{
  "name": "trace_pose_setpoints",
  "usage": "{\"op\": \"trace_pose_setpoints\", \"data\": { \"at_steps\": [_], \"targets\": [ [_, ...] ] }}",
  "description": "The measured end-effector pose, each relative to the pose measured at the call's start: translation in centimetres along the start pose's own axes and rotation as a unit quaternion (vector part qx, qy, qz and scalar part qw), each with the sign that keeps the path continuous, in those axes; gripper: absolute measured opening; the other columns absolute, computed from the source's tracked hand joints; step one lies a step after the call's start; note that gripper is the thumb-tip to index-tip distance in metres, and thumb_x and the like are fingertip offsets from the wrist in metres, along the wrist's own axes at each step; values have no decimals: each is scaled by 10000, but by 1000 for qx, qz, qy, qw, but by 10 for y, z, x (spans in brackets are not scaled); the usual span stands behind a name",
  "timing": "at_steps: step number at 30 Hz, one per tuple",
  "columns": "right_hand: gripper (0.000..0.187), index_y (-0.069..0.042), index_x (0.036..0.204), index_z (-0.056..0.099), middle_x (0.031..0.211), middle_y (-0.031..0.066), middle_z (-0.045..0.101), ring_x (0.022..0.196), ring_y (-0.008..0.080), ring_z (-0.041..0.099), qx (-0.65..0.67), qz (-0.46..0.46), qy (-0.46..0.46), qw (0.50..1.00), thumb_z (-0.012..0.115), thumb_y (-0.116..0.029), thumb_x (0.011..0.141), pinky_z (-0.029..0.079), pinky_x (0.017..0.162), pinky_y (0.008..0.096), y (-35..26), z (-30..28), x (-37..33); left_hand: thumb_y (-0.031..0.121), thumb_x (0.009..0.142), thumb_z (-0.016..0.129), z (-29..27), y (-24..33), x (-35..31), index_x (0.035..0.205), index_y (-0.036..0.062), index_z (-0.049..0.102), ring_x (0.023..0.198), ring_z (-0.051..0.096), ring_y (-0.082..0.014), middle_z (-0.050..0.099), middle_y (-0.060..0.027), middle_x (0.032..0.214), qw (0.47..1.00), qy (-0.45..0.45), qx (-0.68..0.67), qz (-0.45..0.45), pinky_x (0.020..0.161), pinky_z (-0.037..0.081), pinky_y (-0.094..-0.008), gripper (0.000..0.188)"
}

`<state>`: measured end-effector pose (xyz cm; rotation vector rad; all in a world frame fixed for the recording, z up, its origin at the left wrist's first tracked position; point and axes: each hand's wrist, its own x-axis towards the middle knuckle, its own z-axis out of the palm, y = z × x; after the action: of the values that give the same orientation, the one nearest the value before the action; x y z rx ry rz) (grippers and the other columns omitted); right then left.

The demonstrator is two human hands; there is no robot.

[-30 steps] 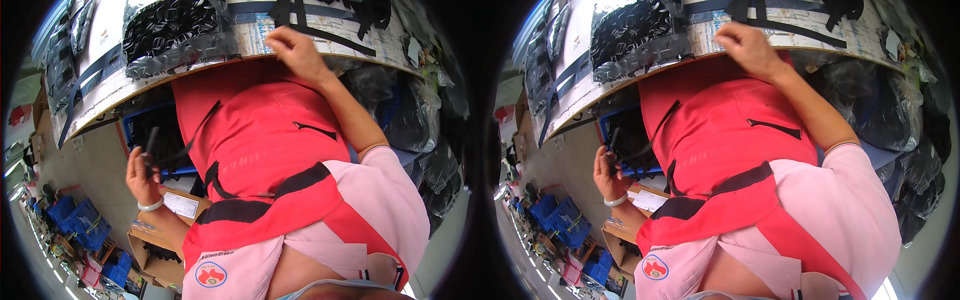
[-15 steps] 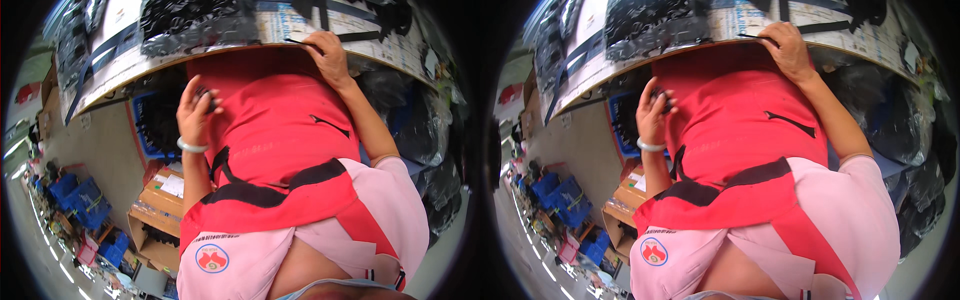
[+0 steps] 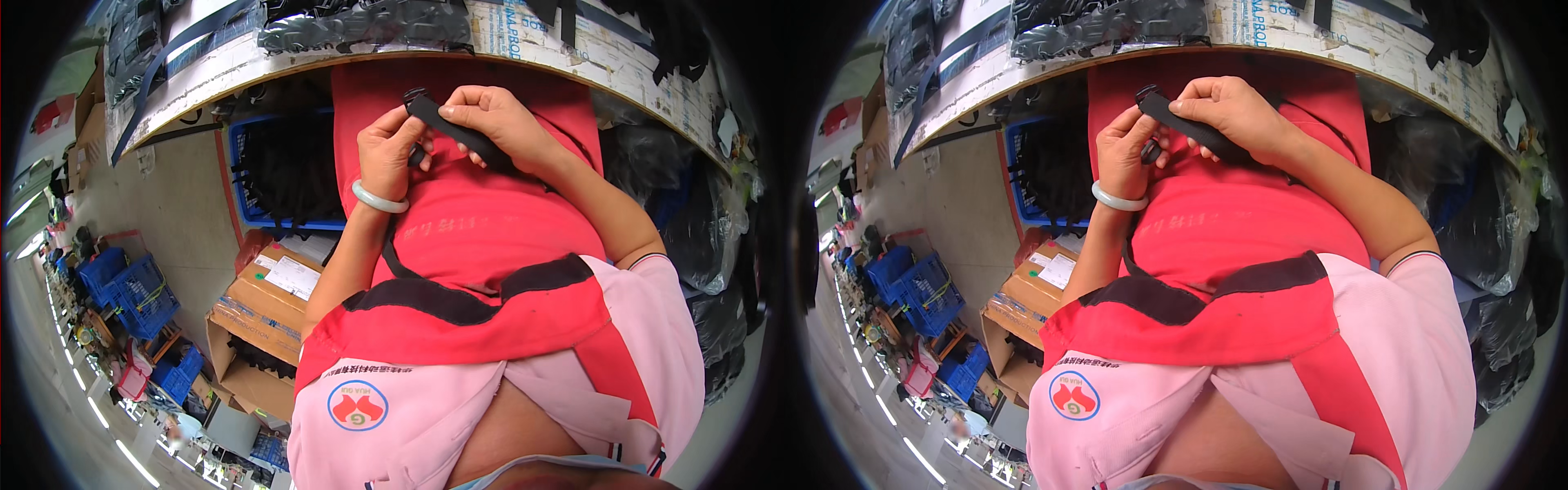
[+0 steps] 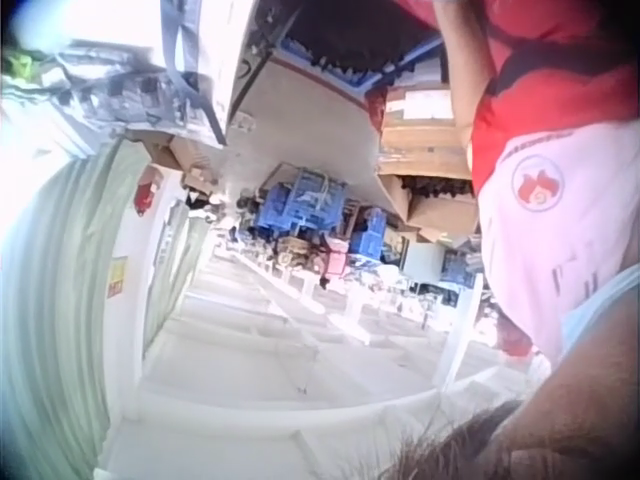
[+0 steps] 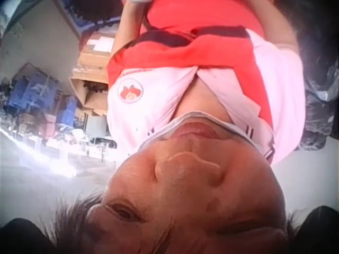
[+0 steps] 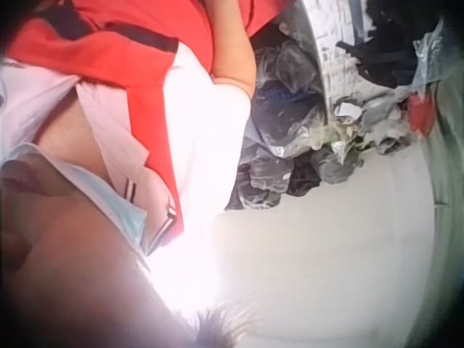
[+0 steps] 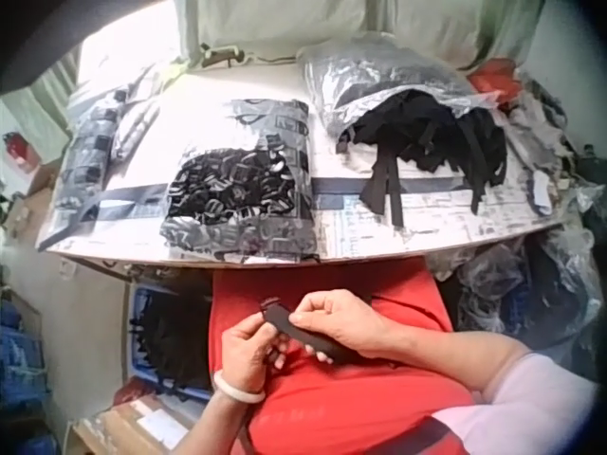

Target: Thread plastic buckles onto nylon straps at an industrial workstation.

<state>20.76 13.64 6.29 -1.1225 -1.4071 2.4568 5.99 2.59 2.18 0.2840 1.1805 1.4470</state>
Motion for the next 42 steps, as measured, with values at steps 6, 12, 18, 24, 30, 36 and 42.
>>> {"op": "trace_pose_setpoints", "data": {
  "at_steps": [6, 12, 18, 24, 30, 36, 42],
  "targets": [
    [202, -36, 903, 588, 659, 44, 611, 487, 82, 566, 66, 18, 2, 998, 594, -234, 941, 458, 427, 201, 6, -4, 3, 23, 888, 636, 1, -8, 4, 1039, -30, 675, 520, 529, -66, 625, -33, 744, 991, 14, 74, 109, 415, 402, -192, 165],
    [153, -99, 901, 551, 629, -23, 559, 455, 29, 509, 95, -4, 55, 994, 591, -239, 947, 397, 399, 160, -1, 7, 2, -13, 851, 667, -5, -17, 12, 1030, -12, 689, 645, 547, -77, 627, -25, 803, 937, 60, 234, 254, 560, 428, -209, 180],
    [195, -58, 951, 580, 677, 23, 607, 505, 62, 560, 124, -22, 26, 992, 613, -250, 939, 463, 455, 189, 6, -2, 3, -37, 821, 672, -4, -20, 15, 1038, -11, 682, 668, 565, -111, 622, -62, 782, 908, 67, 271, 312, 613, 449, -228, 218],
    [309, -18, 1126, 581, 783, 38, 637, 633, 83, 616, 113, -61, 23, 991, 614, -263, 940, 509, 550, 192, 19, -5, 19, -59, 830, 633, -11, -19, 20, 1057, -12, 672, 693, 611, -126, 633, -62, 829, 821, -24, 391, 416, 573, 480, -254, 235],
    [210, -31, 1025, 653, 798, 17, 631, 728, 57, 590, 23, -75, 15, 997, 644, -213, 919, 482, 652, 198, 14, -7, 17, 135, 928, 588, -10, -1, 7, 1168, -59, 575, 670, 627, -163, 643, -100, 896, 986, -65, -133, -81, 465, 506, -267, 309],
    [119, -23, 955, 642, 827, -16, 562, 754, 49, 511, -211, -376, 85, 898, 670, -117, 888, 424, 653, 205, 19, 0, 14, 147, 917, 623, -11, -5, 12, 1078, -62, 615, 617, 625, -160, 658, -107, 866, 992, -42, -107, -54, 446, 488, -260, 264],
    [243, -29, 751, 564, 624, -49, 486, 573, 33, 416, -231, -125, 25, 964, 626, -204, 908, 330, 519, 217, -13, -3, -6, 147, 880, 688, -1, 7, 4, 1024, -21, 692, 495, 564, -77, 674, -67, 752, 997, 50, 34, 49, 391, 349, -186, 221]
  ]
}}
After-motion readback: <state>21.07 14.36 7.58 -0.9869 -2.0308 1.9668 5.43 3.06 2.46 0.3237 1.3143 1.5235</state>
